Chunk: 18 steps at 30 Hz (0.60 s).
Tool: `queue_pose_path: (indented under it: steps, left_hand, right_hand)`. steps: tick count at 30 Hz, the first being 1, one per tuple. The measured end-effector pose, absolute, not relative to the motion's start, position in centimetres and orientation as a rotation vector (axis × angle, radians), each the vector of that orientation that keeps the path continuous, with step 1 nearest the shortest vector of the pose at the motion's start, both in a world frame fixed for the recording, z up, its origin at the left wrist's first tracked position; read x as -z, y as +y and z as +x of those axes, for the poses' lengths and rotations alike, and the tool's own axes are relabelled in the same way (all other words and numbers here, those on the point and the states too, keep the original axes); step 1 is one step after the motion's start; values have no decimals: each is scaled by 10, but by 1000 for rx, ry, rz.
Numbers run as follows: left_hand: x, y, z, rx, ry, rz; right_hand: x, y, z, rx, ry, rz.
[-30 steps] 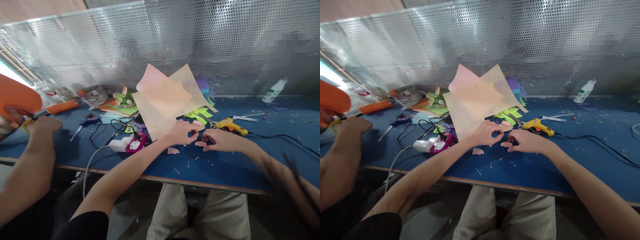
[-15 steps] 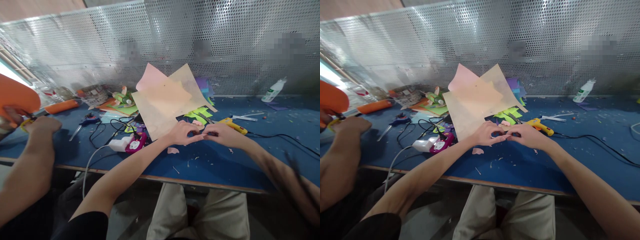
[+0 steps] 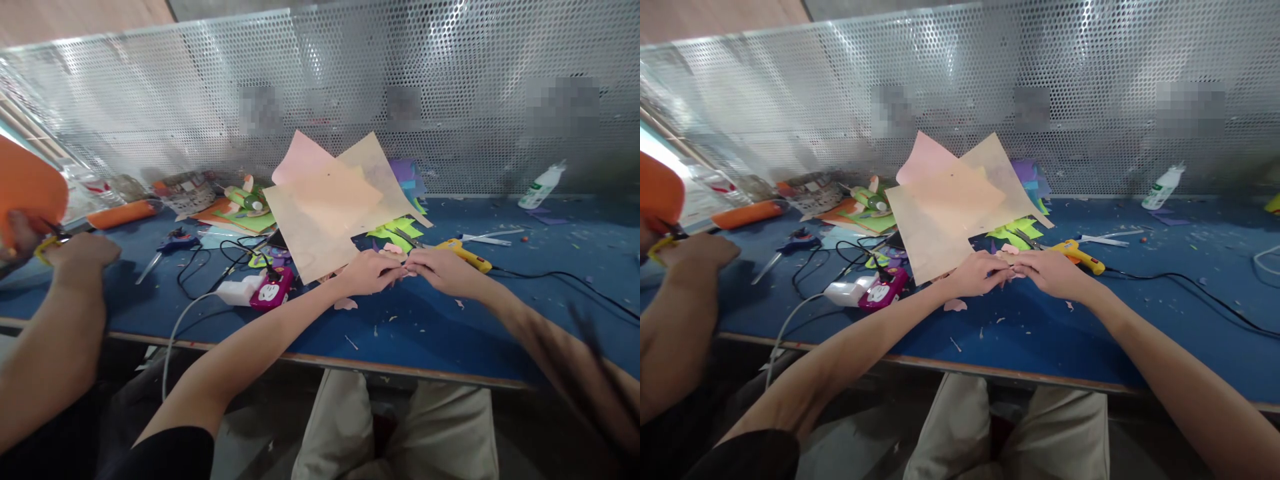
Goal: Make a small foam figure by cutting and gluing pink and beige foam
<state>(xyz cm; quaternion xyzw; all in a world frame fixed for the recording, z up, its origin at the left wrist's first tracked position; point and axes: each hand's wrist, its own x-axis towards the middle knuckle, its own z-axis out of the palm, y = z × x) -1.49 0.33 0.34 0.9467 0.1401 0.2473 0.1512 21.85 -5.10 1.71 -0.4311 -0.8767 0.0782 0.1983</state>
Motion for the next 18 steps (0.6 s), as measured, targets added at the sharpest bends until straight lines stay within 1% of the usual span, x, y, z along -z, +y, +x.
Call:
queue_pose_path:
  steps: [5, 11, 14, 18]
  left_hand:
    - [-2, 4, -16, -726, 470, 2713]
    - [-1, 4, -14, -770, 523, 2791]
    - [-2, 4, -15, -798, 557, 2754]
    - [-3, 6, -18, -687, 591, 2681]
  right_hand:
    - [-17, -50, 218, -251, -2392, -1230]
    - [-14, -49, 219, -366, -2398, -1200]
    - [-13, -48, 221, -340, -2437, -1172]
    - [-21, -47, 229, -288, -2469, -1240]
